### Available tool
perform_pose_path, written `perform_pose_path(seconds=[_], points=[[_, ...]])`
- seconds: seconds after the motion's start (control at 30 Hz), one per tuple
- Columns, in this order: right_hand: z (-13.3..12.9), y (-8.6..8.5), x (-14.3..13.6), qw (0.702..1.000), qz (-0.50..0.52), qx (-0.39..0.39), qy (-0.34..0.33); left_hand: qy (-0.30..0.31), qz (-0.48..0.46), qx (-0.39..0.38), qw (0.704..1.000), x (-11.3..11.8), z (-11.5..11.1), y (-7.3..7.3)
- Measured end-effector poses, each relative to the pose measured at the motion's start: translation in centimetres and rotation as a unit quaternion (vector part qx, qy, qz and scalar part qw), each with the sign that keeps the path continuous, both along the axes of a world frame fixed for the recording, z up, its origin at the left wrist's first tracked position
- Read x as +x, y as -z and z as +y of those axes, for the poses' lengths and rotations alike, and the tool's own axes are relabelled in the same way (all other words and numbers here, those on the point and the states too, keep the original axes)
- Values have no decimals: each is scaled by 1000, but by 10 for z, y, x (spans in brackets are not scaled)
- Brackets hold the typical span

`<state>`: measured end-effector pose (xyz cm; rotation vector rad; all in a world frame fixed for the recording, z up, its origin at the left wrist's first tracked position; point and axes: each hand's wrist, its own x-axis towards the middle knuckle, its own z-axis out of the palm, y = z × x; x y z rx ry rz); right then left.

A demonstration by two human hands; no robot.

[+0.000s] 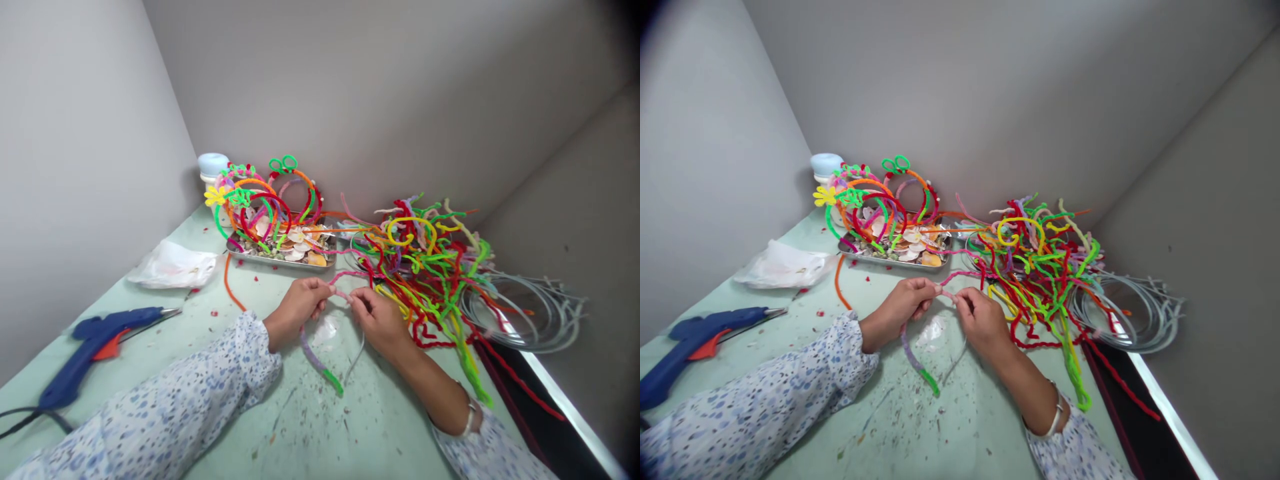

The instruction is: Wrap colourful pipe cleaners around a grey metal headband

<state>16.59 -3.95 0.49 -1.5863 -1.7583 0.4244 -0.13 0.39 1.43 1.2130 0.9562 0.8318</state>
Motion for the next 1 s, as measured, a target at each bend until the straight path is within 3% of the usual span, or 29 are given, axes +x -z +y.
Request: perform_pose_path(seconds=[0.2,0.43,0.63,0.87,1.0], points=[[-1,0,-1,998,56,11,-11,-9,7,-4,1000,0,1,0],[0,6,0,990,-88,107,-12,-5,5,-4,1000,1,0,-1],[-3,3,-3,976,-189,109,-6,-2,2,1,1000,1,0,3],[0,4,-1,993,-56,100,2,-11,3,-14,1000,0,3,5],[1,6,-1,989,-85,122,10,-14,6,-15,1000,0,3,6]])
